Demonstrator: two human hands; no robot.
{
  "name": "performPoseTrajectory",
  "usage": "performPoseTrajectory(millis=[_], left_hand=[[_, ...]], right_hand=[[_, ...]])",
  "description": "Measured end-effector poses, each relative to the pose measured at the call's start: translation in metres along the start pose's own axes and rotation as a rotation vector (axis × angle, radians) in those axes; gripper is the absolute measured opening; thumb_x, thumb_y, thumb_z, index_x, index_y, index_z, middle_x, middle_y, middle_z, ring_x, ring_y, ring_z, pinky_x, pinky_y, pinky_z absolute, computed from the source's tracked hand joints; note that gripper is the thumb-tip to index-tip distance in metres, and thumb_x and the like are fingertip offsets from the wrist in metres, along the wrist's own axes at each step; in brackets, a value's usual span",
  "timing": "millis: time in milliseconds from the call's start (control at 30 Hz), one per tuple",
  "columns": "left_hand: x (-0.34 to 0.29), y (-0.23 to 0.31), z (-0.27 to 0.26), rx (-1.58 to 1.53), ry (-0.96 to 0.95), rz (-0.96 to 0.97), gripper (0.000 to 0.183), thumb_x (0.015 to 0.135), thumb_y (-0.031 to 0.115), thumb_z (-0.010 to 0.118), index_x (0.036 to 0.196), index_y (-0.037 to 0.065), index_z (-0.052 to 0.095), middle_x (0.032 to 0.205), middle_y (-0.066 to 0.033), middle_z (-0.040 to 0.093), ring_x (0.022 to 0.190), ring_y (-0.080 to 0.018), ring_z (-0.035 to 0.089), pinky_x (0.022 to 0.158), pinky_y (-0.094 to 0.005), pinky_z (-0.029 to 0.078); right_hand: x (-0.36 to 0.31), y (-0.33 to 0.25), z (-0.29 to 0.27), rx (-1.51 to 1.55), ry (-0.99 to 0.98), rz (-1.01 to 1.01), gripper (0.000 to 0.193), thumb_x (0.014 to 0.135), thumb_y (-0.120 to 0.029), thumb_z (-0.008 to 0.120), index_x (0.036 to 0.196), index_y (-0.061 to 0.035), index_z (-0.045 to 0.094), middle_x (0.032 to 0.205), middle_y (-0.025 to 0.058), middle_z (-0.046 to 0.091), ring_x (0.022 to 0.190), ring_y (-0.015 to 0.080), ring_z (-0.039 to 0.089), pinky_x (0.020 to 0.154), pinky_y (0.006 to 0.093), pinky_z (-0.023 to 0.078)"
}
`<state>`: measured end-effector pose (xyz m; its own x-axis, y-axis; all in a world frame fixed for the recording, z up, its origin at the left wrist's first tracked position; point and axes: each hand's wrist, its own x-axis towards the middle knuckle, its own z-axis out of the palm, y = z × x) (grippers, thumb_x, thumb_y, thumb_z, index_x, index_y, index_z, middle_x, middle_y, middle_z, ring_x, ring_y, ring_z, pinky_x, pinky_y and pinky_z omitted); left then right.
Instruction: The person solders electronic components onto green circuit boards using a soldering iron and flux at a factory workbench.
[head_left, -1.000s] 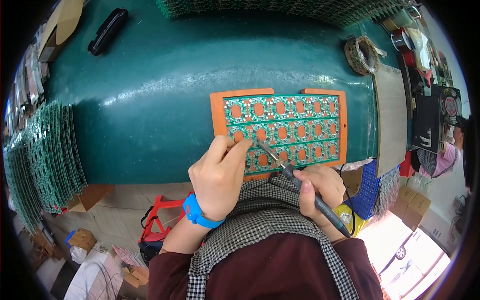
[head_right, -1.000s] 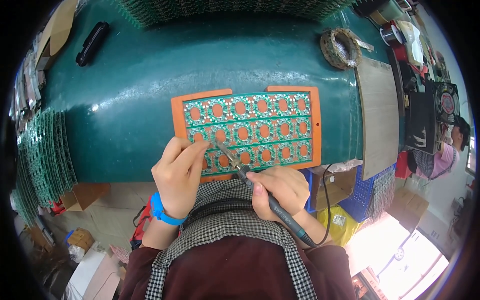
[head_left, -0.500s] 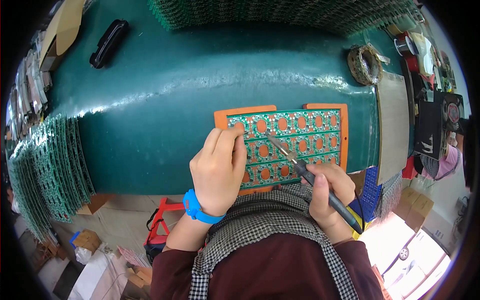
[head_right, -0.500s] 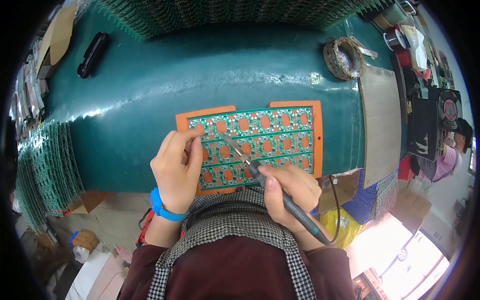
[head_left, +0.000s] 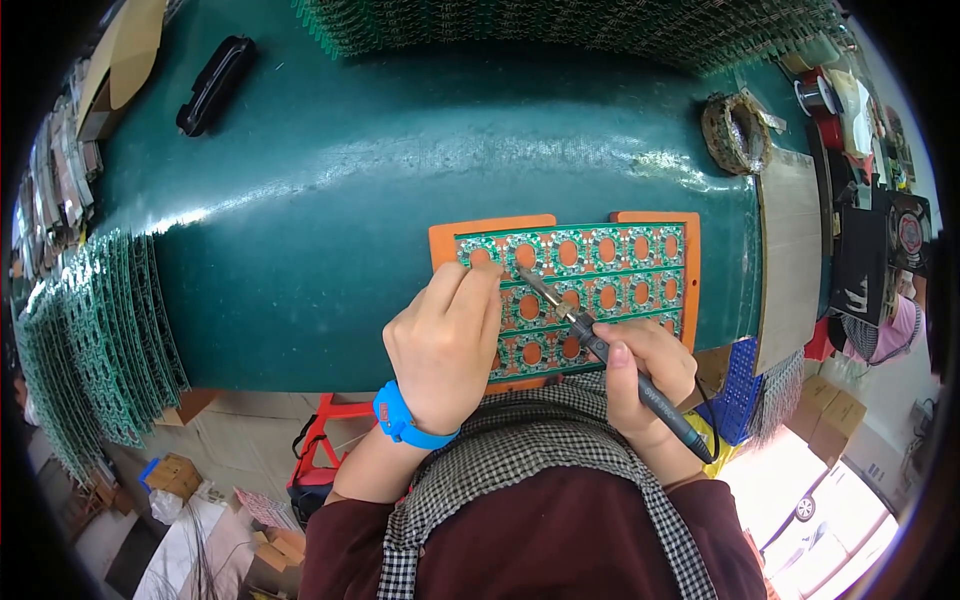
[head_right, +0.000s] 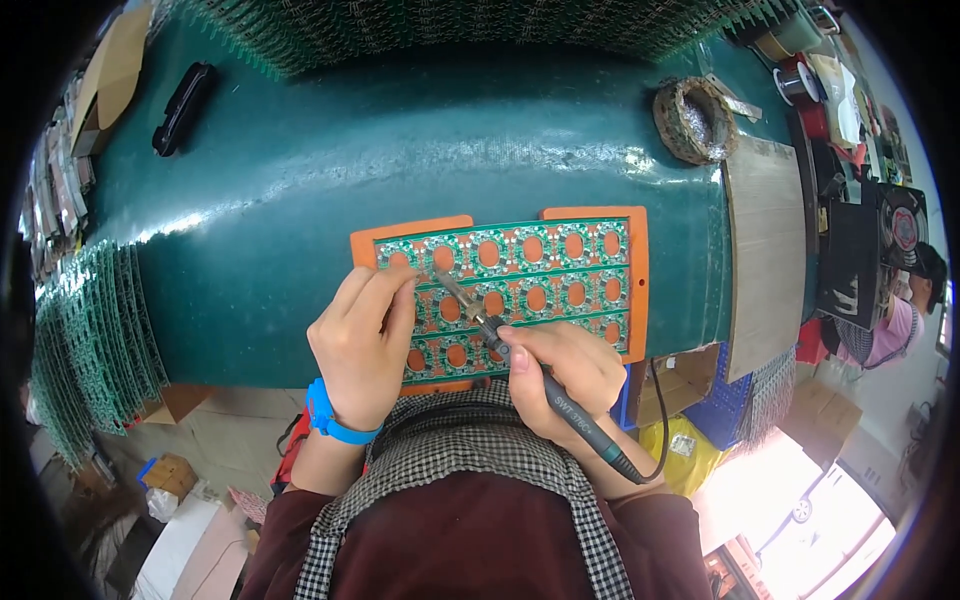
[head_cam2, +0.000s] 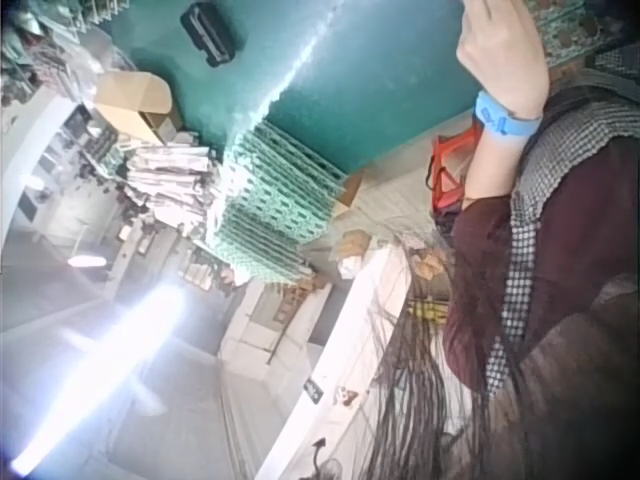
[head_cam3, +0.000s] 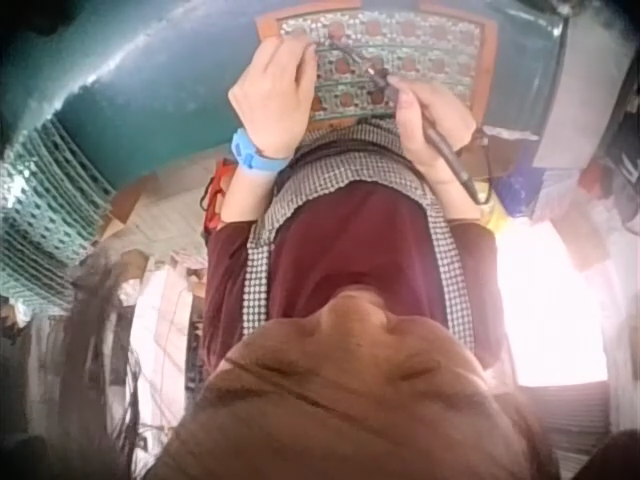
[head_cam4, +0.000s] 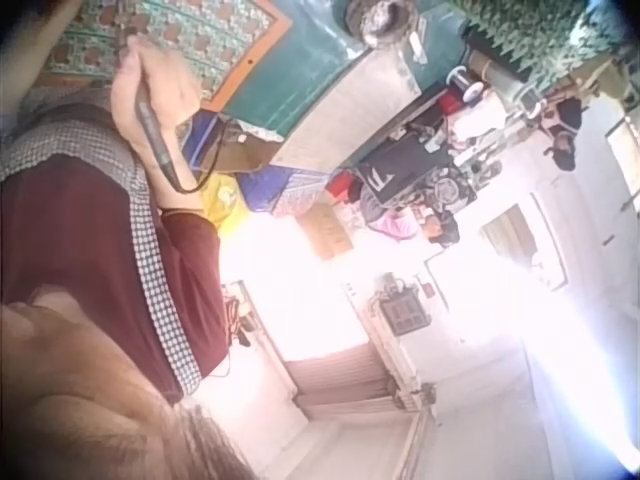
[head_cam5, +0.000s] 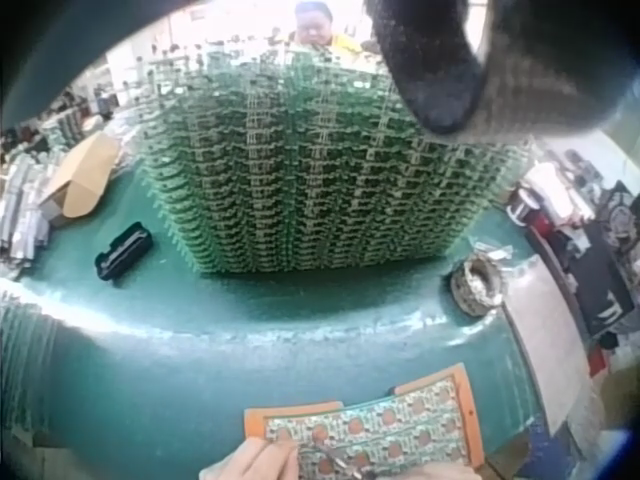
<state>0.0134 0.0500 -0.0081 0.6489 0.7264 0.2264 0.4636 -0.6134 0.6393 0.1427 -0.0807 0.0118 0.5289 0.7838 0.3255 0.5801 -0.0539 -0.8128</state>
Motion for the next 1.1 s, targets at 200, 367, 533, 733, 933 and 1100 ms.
performPoseTrajectory(millis=[200,367,533,733,933,1100], left_hand=[[0.001,0.001,-0.007,-0.028,0.026,-0.047,0.014,0.077,0.002,0.066,0.09,0.006,0.062,0.072,-0.0054,0.052,0.056,-0.0208,0.057,0.048,-0.0316,0.045],[0.007,-0.003,-0.011,-0.069,0.069,-0.12,0.013,0.078,-0.001,0.062,0.088,0.005,0.06,0.071,-0.0064,0.055,0.057,-0.0217,0.057,0.049,-0.0329,0.045],[0.008,-0.003,-0.005,-0.066,0.049,-0.095,0.017,0.075,-0.003,0.061,0.09,0.005,0.06,0.073,-0.006,0.057,0.059,-0.0225,0.058,0.05,-0.0332,0.047],[0.007,-0.004,-0.002,-0.081,0.029,-0.059,0.014,0.08,-0.007,0.057,0.091,0.001,0.06,0.074,-0.008,0.058,0.054,-0.0171,0.054,0.049,-0.0284,0.044],[-0.001,-0.003,-0.012,-0.133,0.022,-0.098,0.015,0.077,-0.005,0.06,0.09,0.002,0.059,0.074,-0.0088,0.055,0.057,-0.024,0.056,0.049,-0.0328,0.046],[-0.019,0.003,-0.018,-0.201,-0.029,-0.137,0.016,0.077,-0.006,0.06,0.09,0.001,0.059,0.074,-0.0099,0.053,0.057,-0.0246,0.056,0.049,-0.0326,0.045]], right_hand=[[0.005,0.003,-0.003,-0.056,0.014,-0.139,0.01,0.073,-0.002,0.063,0.083,0.0017,0.066,0.068,0.0109,0.066,0.052,0.0209,0.062,0.048,0.0285,0.049],[0.013,-0.001,0.001,-0.036,0.033,-0.194,0.011,0.073,-0.002,0.063,0.083,0.0005,0.066,0.065,0.0094,0.065,0.049,0.0203,0.06,0.045,0.0287,0.046],[0.016,0.0,0.009,-0.073,-0.006,-0.197,0.011,0.072,-0.003,0.064,0.083,-0.0008,0.067,0.063,0.0072,0.063,0.047,0.0183,0.058,0.043,0.0276,0.044],[0.016,0.0,0.013,-0.084,-0.012,-0.217,0.01,0.073,-0.003,0.064,0.082,-0.0006,0.066,0.063,0.0068,0.063,0.047,0.0184,0.058,0.043,0.0273,0.044],[0.011,-0.003,0.001,-0.072,-0.04,-0.22,0.01,0.073,-0.004,0.062,0.081,-0.0001,0.066,0.062,0.007,0.062,0.048,0.0185,0.058,0.043,0.0274,0.044],[-0.002,-0.006,-0.007,-0.047,-0.088,-0.258,0.01,0.073,-0.004,0.06,0.081,0.0004,0.065,0.061,0.007,0.061,0.049,0.019,0.059,0.046,0.0277,0.046]])
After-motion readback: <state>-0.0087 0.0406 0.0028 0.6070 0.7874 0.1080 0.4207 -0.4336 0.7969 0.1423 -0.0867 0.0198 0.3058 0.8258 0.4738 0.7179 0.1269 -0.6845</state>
